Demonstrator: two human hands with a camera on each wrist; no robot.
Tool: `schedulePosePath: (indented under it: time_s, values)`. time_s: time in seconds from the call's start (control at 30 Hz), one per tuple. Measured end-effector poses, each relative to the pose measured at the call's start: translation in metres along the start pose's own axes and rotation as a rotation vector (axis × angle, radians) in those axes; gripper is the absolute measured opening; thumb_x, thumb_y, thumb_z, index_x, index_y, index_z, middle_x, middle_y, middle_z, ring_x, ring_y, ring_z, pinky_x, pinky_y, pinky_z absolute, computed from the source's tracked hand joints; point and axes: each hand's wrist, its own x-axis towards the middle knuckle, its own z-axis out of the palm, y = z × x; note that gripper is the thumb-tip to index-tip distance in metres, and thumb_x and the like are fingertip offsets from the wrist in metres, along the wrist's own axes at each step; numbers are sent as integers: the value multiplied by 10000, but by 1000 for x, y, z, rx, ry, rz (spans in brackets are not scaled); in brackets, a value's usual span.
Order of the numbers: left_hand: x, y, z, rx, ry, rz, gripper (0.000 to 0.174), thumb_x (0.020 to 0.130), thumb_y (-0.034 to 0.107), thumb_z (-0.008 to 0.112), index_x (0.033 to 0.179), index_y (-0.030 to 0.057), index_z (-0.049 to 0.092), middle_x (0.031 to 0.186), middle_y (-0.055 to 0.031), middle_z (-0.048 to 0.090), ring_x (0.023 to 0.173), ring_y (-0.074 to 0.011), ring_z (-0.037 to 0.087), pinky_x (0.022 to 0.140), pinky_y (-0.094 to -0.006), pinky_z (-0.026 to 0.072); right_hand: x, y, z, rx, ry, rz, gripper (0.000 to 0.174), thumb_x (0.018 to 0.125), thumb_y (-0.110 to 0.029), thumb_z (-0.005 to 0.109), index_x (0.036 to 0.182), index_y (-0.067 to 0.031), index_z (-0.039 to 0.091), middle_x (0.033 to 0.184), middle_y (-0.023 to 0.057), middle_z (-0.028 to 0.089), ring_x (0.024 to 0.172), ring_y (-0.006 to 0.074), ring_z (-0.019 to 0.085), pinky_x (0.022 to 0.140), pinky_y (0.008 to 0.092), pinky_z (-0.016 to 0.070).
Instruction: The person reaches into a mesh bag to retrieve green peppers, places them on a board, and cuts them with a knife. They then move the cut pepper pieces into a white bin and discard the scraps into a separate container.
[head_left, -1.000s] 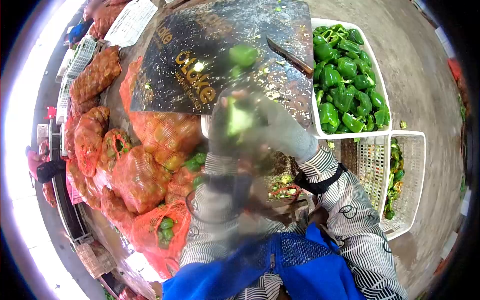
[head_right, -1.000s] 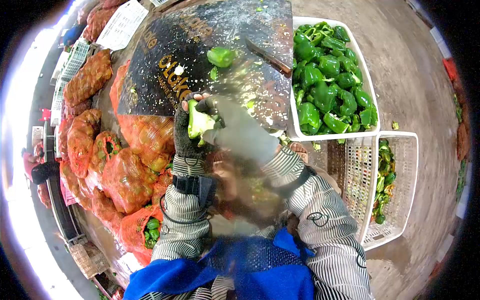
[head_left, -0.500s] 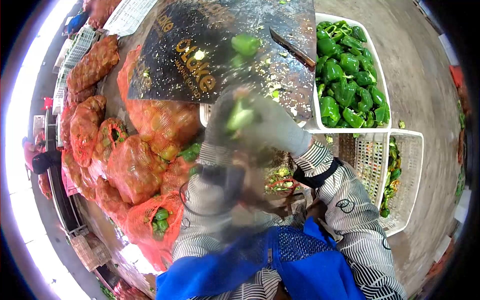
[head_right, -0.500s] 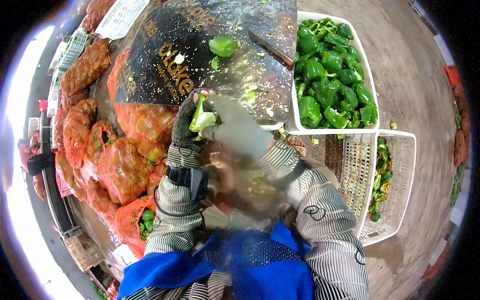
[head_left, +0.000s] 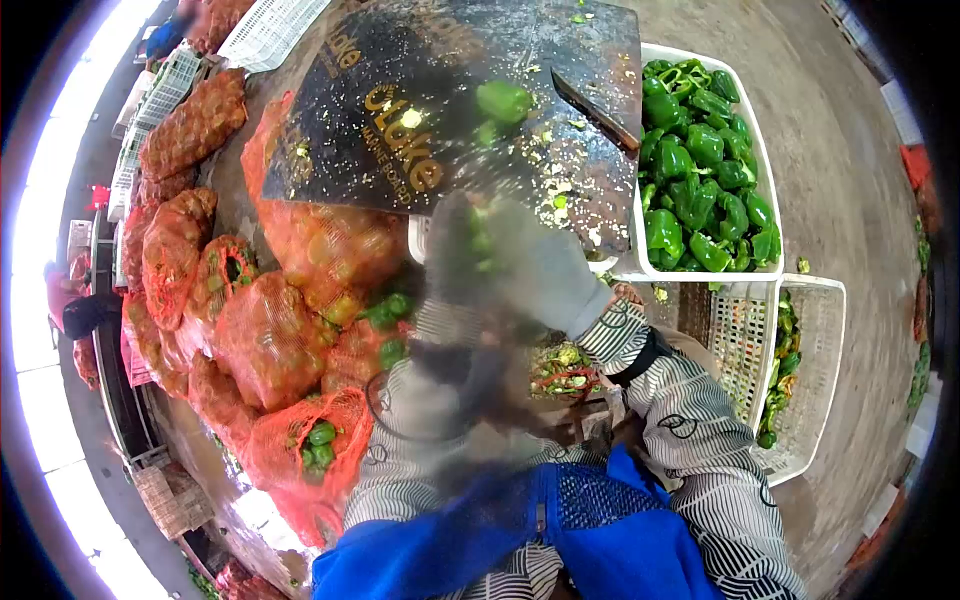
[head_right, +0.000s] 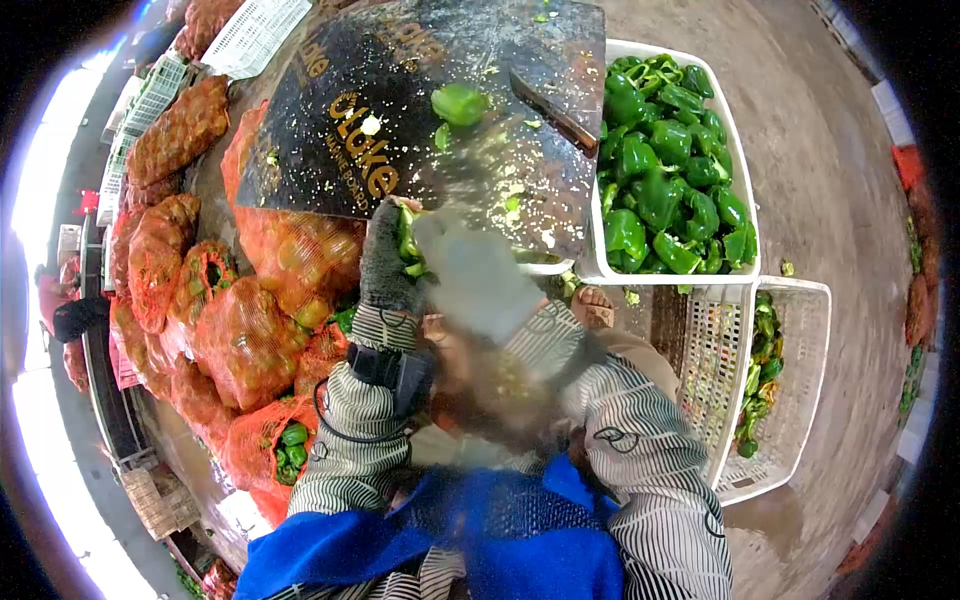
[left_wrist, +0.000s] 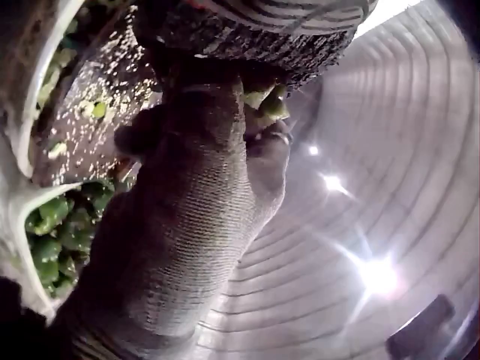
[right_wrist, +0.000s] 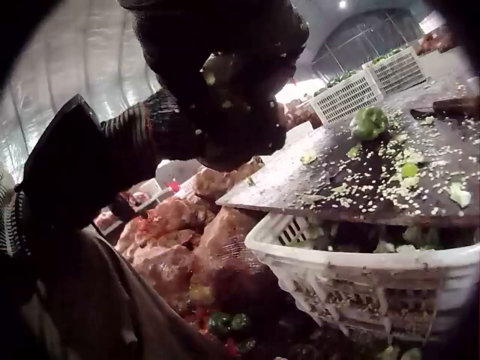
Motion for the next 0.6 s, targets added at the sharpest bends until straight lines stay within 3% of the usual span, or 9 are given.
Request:
schedulePosePath:
  time_s: [0.03,0.1,0.13,0.17,0.23,0.27,0.4,0.53,0.6]
  values:
    - [12,-6,-16,-1,-1,2,262,979,345,545,1013,92,602,871,-26,614,779,-119,613,656,-273,541,0,-2,-1,-77,-53,41,434,818,-164,641,1188,5,490,1127,176,568,807,282,670,645,347,551]
    - [19,1,-21,703,178,652,268,986,358,530,1014,99,592,885,-32,602,756,-112,601,635,-282,543,6,8,0,-210,-197,109,423,817,-173,646,1173,3,501,1098,170,583,802,273,674,636,345,551]
    - [12,21,-19,783,223,658,265,990,350,520,1021,95,587,910,-44,606,717,-120,595,632,-299,553,9,13,3,-337,-338,176,413,815,-182,650,1159,0,511,1069,164,598,798,264,678,628,342,551]
    - [9,39,-30,510,84,420,172,941,191,569,1032,47,589,981,-102,615,906,-211,629,742,-305,564,11,21,14,-326,-332,175,413,815,-182,650,1159,0,511,1069,164,598,798,264,678,628,342,551]
    - [14,43,-35,-514,-172,87,284,951,312,547,1038,46,591,1070,-120,619,1003,-258,628,833,-371,557,14,34,37,-292,-195,155,387,824,-252,661,1137,-73,520,1055,152,596,804,274,681,670,380,541]
    - [17,42,-39,-667,-302,-13,400,952,422,507,1072,50,592,1144,-135,607,1100,-290,592,930,-439,516,13,28,35,-218,-158,107,369,848,-244,638,1162,-92,514,1072,153,589,828,275,676,676,379,539]
    - [15,37,-33,-546,-152,71,433,953,431,499,1167,59,559,1203,-136,587,1174,-277,537,994,-452,472,20,32,42,-33,251,-46,397,862,-230,632,1215,-73,541,1069,138,604,810,274,667,666,347,554]
    - [21,21,-22,-559,-416,-78,441,962,393,521,1196,20,530,1223,-136,566,1072,-226,573,921,-395,514,24,9,-5,37,294,-104,274,846,-126,620,1102,-57,550,978,106,577,731,226,636,580,327,536]
    - [9,6,-7,347,-168,189,387,979,371,501,1199,54,522,1196,-101,573,1014,-193,606,792,-338,569,25,13,-1,-131,254,-86,259,847,-104,607,1092,-50,543,950,101,567,677,189,614,520,297,510]
